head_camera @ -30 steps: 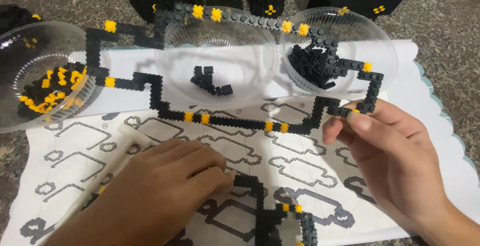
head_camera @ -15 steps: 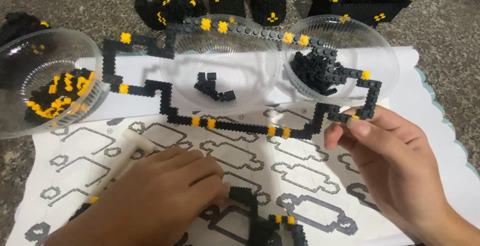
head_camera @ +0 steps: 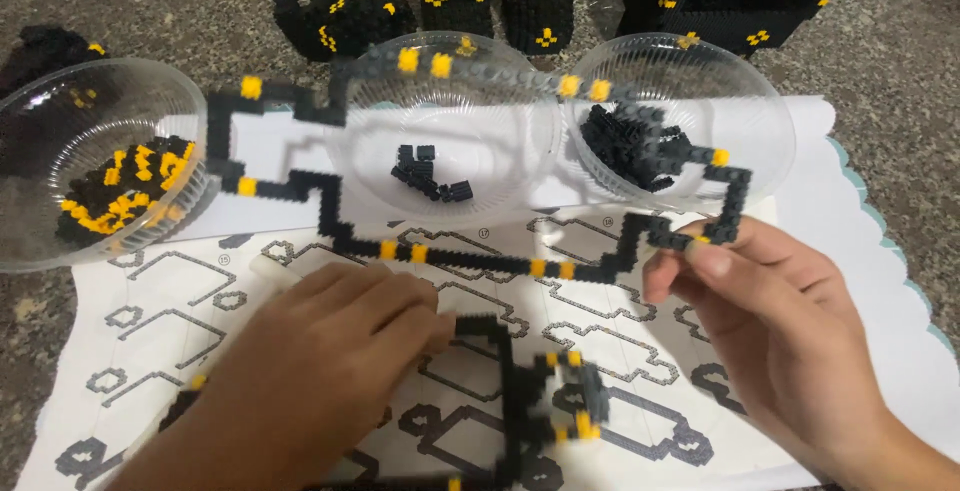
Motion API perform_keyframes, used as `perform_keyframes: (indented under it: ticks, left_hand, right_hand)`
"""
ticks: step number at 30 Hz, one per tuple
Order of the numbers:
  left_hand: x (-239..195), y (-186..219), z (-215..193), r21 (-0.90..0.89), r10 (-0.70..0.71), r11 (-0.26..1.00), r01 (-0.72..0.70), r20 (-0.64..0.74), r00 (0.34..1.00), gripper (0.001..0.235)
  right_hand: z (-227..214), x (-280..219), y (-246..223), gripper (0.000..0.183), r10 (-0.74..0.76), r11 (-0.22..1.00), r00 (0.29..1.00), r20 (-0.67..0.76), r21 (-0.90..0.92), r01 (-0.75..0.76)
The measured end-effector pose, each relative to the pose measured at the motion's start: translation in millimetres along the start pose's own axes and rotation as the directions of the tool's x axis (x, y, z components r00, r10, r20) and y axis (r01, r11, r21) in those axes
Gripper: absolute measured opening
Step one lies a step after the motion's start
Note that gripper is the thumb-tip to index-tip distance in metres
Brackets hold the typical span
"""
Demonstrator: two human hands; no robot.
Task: The person assembles a rectangular frame using black and yellow perler beads, following a printed pattern on a countertop. They use a white plastic tool to press the beads together and secure the structure.
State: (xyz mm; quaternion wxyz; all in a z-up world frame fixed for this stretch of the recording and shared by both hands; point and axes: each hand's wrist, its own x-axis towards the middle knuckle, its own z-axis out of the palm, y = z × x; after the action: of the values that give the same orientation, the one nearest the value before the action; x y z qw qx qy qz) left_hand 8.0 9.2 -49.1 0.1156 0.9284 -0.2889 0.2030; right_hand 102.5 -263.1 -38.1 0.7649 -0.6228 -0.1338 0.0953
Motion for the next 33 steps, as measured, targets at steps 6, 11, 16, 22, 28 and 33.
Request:
perform_keyframes:
  ticks: [6, 11, 16, 22, 28, 33]
  left_hand:
    - [0, -13, 11, 0.179, -0.060, 0.980, 0.082, -0.127, 0.990, 0.020]
    - [22, -28, -41, -0.020, -0.649, 0.734, 0.679, 0.273, 0.710, 0.053]
    - [-6, -41, -65, 0.186, -0.725, 0.689, 0.701, 0.197, 0.660, 0.041]
    - [-16, -30, -85, -0.395, -0.867, 0.437, 0.808, 0.055, 0.495, 0.024]
    - [-40, -35, -78, -0.733, -0.618, 0.421, 0.534, 0.199, 0.760, 0.067]
    - [-35, -19, -80, -0.485, -0.547, 0.641, 0.595, 0.255, 0.797, 0.100]
  right_hand:
    - [7, -8, 0, 0.020, 0.072, 0.997, 0.989, 0.126, -0.034, -0.069]
    - [11, -15, -4, 0.017, 0.142, 0.989, 0.990, 0.018, 0.038, -0.142]
    - [19, -22, -10, 0.017, 0.070, 0.995, 0.986, 0.151, 0.063, -0.080]
    - [25, -35, -9, 0.018, 0.109, 0.993, 0.979, 0.170, 0.016, -0.113]
    - [27, -40, -2, 0.018, 0.167, 0.986, 0.968, 0.186, -0.026, -0.165]
    - [24, -35, -1, 0.021, 0.280, 0.960, 0.942, 0.185, -0.055, -0.274]
